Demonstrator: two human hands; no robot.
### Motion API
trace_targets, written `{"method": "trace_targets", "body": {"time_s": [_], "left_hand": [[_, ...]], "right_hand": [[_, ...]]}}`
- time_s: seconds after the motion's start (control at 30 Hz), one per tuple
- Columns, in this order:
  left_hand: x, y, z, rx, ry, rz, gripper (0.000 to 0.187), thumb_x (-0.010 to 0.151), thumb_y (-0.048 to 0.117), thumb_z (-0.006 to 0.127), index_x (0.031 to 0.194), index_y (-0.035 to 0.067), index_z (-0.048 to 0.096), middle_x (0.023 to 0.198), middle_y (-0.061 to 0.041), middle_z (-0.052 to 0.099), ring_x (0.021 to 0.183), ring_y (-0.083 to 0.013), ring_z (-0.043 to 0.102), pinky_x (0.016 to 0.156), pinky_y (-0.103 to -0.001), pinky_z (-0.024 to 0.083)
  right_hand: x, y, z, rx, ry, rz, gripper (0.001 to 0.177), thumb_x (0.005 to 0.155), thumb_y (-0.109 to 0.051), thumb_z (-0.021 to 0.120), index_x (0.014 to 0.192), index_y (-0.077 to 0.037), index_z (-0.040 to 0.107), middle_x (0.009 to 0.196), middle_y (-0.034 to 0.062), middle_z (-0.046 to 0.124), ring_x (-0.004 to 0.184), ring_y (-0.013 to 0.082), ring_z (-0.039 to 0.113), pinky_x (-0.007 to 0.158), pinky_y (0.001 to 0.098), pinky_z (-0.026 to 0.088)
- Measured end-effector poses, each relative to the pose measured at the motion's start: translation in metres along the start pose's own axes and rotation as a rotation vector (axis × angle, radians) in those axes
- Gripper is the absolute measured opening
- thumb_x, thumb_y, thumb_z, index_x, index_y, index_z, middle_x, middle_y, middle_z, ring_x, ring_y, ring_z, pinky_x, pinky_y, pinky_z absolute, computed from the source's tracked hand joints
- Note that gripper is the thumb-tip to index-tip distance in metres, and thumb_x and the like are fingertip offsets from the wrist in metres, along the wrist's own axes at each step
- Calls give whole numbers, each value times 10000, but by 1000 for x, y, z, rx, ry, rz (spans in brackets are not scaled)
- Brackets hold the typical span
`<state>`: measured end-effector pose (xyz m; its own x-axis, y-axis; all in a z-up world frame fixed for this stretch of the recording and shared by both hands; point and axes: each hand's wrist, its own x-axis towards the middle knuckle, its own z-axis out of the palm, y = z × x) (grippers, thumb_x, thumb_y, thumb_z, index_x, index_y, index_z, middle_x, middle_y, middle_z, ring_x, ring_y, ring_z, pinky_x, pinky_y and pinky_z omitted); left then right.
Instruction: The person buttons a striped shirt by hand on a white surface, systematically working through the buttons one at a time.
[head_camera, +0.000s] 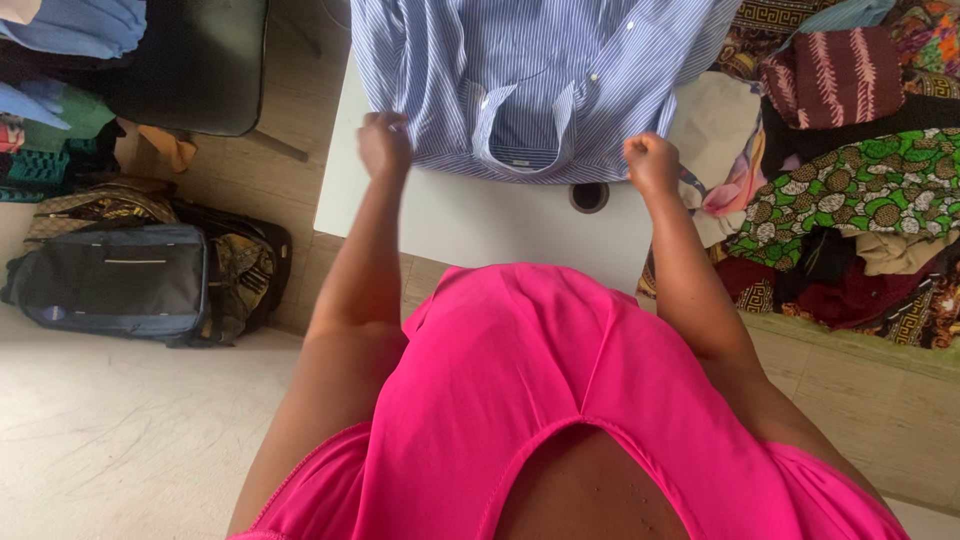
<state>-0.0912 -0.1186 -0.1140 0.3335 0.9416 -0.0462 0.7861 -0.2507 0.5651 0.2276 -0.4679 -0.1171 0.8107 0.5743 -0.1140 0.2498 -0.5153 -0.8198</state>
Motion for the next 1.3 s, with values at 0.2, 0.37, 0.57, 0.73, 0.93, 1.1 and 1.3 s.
{"method": "trace_targets", "body": {"time_s": [0.2, 0.37, 0.57, 0.73, 0.93, 1.1, 1.3], "left_hand": [[-62, 107, 29, -170, -234, -50, 877, 798, 662, 812, 1327, 58, 460, 1317, -205, 582, 1159, -380, 624, 925, -492, 521], [-74, 106, 57, -183, -302, -57, 872, 780, 500, 873, 1335, 51, 371, 1258, -259, 558, 1039, -375, 660, 830, -453, 577], [-67, 60, 106, -967, -383, -490, 375, 929, 98, 644, 1257, 36, 474, 999, -171, 651, 752, -234, 685, 585, -351, 644], [-56, 56, 105, -1452, -374, -750, 292, 1003, 112, 553, 1268, 5, 494, 1088, -140, 628, 930, -268, 677, 812, -423, 605], [-54, 58, 95, -1693, -362, -792, 343, 1059, 191, 454, 1327, -22, 439, 1256, -190, 586, 1109, -318, 643, 967, -472, 567], [-61, 63, 82, -1532, -349, -789, 397, 1060, 254, 440, 1366, 4, 408, 1294, -184, 570, 1101, -301, 652, 916, -439, 590], [-62, 48, 76, -917, -562, -311, 517, 1015, 407, 616, 1221, -65, 581, 949, -151, 709, 784, -259, 717, 702, -400, 649]], "right_hand": [[-3, -85, 62, -17, -162, 188, 566, 929, -560, 785, 925, -20, 616, 676, 80, 618, 493, 139, 593, 456, 271, 488], [-8, -92, 82, -6, -240, 307, 493, 887, -435, 810, 964, -23, 550, 692, 81, 604, 472, 164, 568, 385, 313, 444], [-12, -53, 82, 493, -269, 447, 209, 884, -146, 697, 1032, -40, 595, 826, 103, 675, 584, 221, 678, 485, 333, 549], [-8, -28, 91, 950, -86, 532, 266, 894, -22, 679, 1076, -29, 486, 988, 129, 651, 834, 294, 689, 711, 454, 590], [1, -15, 88, 1361, -55, 552, 205, 925, 13, 581, 1119, -5, 519, 1062, 127, 612, 981, 306, 653, 904, 537, 563], [0, -16, 88, 1429, -71, 556, 240, 974, -118, 500, 1174, 14, 519, 1126, 161, 644, 1045, 302, 674, 951, 533, 538], [-9, -5, 86, 993, -329, 459, 374, 982, -254, 664, 1194, -22, 461, 1070, 152, 672, 948, 326, 694, 765, 534, 579]]}}
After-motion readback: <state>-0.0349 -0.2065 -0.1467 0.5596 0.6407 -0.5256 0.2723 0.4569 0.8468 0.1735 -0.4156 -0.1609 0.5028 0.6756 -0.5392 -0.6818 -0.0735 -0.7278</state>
